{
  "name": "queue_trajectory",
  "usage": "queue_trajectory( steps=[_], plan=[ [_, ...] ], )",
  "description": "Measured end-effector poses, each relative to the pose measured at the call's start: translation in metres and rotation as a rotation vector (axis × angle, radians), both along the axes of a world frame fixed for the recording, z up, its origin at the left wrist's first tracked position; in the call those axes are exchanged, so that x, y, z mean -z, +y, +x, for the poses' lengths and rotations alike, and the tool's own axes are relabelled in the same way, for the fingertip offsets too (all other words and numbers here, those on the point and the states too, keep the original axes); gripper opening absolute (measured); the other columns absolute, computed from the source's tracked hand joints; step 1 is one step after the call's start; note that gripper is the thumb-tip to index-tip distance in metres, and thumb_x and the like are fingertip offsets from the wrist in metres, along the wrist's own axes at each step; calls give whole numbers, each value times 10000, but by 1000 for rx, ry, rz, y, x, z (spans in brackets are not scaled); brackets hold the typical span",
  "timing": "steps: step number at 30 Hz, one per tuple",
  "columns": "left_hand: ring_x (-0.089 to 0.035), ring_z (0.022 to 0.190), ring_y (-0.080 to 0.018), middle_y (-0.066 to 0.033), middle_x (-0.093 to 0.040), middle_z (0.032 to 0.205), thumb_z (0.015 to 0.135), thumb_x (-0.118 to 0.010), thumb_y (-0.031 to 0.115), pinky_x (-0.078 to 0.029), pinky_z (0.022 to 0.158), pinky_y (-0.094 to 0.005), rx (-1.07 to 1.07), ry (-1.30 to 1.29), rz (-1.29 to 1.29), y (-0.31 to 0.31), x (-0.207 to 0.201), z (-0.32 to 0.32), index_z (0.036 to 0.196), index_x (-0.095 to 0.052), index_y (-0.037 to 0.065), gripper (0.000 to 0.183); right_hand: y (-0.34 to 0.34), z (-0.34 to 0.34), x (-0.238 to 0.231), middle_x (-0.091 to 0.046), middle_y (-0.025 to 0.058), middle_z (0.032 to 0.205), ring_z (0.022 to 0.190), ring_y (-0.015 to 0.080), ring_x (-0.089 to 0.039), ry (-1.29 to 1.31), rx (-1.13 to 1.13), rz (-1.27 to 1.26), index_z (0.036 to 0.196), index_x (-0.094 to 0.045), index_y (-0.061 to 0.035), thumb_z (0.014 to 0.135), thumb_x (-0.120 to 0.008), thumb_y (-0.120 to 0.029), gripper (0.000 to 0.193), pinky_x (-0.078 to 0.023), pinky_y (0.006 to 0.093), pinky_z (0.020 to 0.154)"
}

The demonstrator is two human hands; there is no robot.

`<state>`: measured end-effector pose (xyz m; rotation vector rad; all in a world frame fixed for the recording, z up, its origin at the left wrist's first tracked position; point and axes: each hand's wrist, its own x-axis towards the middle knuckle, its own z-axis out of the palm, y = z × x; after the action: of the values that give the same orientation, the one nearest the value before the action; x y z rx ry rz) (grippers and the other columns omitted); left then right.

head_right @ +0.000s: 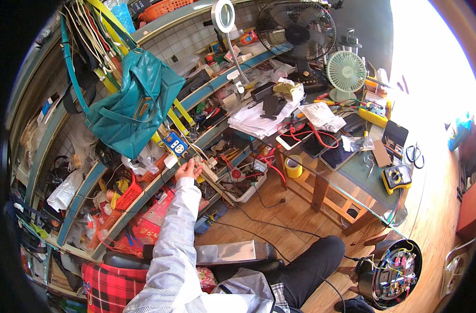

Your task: The person sits on the floor and handles a small electronic component, then connects wires to a circular device containing a circuit board. They manipulate wires and connectors by hand, occasionally reaching for items on a nearby table.

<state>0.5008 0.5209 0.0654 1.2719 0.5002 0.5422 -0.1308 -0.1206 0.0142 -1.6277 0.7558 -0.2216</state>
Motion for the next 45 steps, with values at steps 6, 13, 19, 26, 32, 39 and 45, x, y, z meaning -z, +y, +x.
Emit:
queue_trajectory(
  steps=[6,13,19,26,32,39,45],
  plan=[
    [-805,811,-215,-98,-799,1014,1049,-808,170,-666,733,-307,-83,-188,88,26,25,32,1094,-741,-20,206,0,2,17,-779,84,969,860,190,-713,-288,-346,-932,1132,-792,-3,1056,-774,-187,200,-596,365,725],
    [-808,817,-206,-98,-807,999,1041,-820,167,-660,731,-297,-165,-239,132,31,32,41,1099,-748,-38,225,8,17,-6,-725,60,805,634,140,-619,-185,-388,-544,1045,-769,-64,1078,-726,-226,170,-481,320,550],
    [-781,761,-169,-83,-802,920,1038,-819,162,-632,684,-274,-174,-246,102,28,34,42,1021,-764,-32,203,22,29,-15,-704,27,796,632,119,-600,54,-163,35,1088,-764,-77,1095,-710,-225,157,-470,313,552],
    [-762,728,-140,-69,-804,887,1042,-816,172,-613,651,-253,-203,-200,100,13,7,30,1026,-779,-46,222,25,39,-10,-703,20,808,650,115,-604,68,-150,88,1120,-762,-85,1100,-707,-230,157,-467,311,556],
    [-744,692,-163,-87,-809,890,1046,-812,205,-615,684,-326,-107,-173,232,74,64,65,1013,-807,-12,219,39,35,-18,-702,13,819,666,112,-608,56,-133,146,1149,-760,-91,1105,-704,-235,161,-465,309,560],
    [-500,820,-155,25,-526,882,1111,-675,529,-438,771,-336,380,6,-300,183,83,160,961,-543,186,397,48,34,-33,-745,94,841,734,161,-731,14,-213,-7,1032,-783,70,1075,-687,-49,159,-560,299,664],
    [-321,548,-125,46,-446,655,980,-736,745,-224,562,-365,357,113,-116,169,65,147,806,-497,210,611,58,23,-42,-728,99,921,754,146,-729,-74,-108,210,1121,-784,92,1095,-697,-57,175,-555,274,664]
  ],
)
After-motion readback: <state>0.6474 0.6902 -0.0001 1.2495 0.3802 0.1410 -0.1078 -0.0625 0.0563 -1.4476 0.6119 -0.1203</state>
